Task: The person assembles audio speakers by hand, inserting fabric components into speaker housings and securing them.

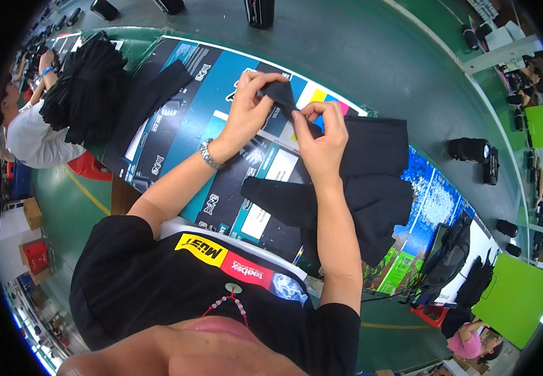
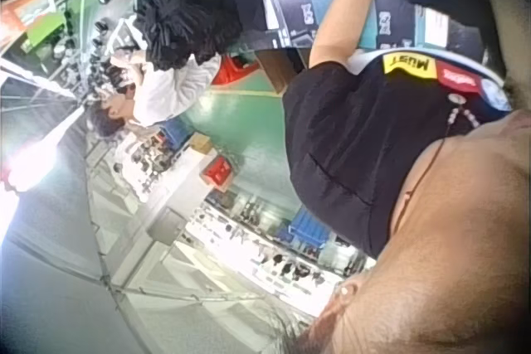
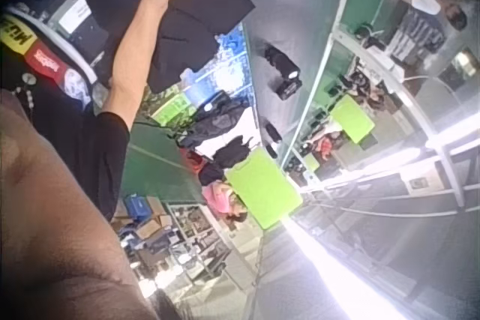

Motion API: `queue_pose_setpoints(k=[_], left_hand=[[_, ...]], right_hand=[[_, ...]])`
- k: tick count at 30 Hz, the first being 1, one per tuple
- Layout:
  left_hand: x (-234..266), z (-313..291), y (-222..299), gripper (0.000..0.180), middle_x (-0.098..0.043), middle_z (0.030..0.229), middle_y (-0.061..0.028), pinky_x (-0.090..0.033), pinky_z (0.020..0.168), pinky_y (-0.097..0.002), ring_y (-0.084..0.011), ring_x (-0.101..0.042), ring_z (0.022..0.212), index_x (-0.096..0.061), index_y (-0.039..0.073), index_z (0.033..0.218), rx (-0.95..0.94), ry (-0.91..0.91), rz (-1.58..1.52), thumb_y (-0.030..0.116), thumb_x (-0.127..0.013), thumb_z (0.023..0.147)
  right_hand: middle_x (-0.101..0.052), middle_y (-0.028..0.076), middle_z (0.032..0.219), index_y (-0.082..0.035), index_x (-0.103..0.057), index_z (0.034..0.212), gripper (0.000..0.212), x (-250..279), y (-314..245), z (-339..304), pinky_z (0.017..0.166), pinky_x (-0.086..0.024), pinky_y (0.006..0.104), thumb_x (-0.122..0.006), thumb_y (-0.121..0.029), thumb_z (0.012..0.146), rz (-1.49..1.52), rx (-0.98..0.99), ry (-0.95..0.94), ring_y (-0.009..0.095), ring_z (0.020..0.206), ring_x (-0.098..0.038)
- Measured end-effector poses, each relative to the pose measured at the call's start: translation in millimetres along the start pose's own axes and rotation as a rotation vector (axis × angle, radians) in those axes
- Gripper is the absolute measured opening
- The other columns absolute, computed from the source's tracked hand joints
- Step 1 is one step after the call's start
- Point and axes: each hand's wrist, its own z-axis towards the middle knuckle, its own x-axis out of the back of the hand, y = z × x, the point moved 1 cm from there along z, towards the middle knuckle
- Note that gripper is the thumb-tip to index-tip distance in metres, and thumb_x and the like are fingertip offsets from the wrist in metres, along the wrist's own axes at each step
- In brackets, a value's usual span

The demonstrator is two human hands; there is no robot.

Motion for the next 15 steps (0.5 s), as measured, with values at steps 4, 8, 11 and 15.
queue_pose_setpoints(k=[4, 8, 11, 15], left_hand=[[-11.5, -1.6, 14.2, 0.024, -0.051, 0.107, -0.0066, -0.051, 0.074, -0.0234, -0.0133, -0.057, 0.096, -0.061, 0.002, 0.114, 0.102, -0.119, -0.395, 0.003, -0.055, 0.091], [-11.7, -6.4, 10.7, 0.023, -0.06, 0.105, -0.0028, -0.045, 0.09, -0.0241, -0.0097, -0.057, 0.099, -0.059, 0.001, 0.113, 0.175, -0.18, -0.588, 0.004, -0.058, 0.091], [-10.1, -9.8, 6.9, 0.021, -0.06, 0.104, -0.0035, -0.045, 0.089, -0.0241, -0.0095, -0.057, 0.098, -0.057, 0.0, 0.112, 0.246, -0.199, -0.7, 0.004, -0.058, 0.091], [-12.9, -13.2, 4.8, 0.022, -0.059, 0.102, -0.0055, -0.046, 0.09, -0.0264, -0.01, -0.057, 0.098, -0.053, 0.0, 0.111, 0.325, -0.2, -0.866, 0.005, -0.057, 0.091]], right_hand=[[-0.054, 0.009, 0.081, -0.001, -0.056, 0.089, 0.018, 2.5, 6.7, 0.6, 0.069, -0.046, 0.0324, -0.064, 0.006, 0.074, -0.127, -0.021, 0.048, 0.021, 0.074, -0.056], [-0.053, 0.009, 0.081, 0.0, -0.055, 0.09, 0.018, 3.0, 12.4, -1.0, 0.07, -0.046, 0.0323, -0.062, 0.006, 0.074, -0.095, -0.113, 0.129, 0.022, 0.075, -0.056], [-0.053, 0.01, 0.081, -0.001, -0.054, 0.091, 0.021, 3.0, 10.6, -3.3, 0.071, -0.046, 0.0336, -0.058, 0.006, 0.071, -0.151, -0.151, 0.061, 0.023, 0.075, -0.056], [-0.052, 0.01, 0.082, -0.001, -0.055, 0.091, 0.02, 3.8, 12.3, -3.5, 0.07, -0.046, 0.0346, -0.058, 0.005, 0.072, -0.281, -0.214, 0.105, 0.023, 0.075, -0.055]])
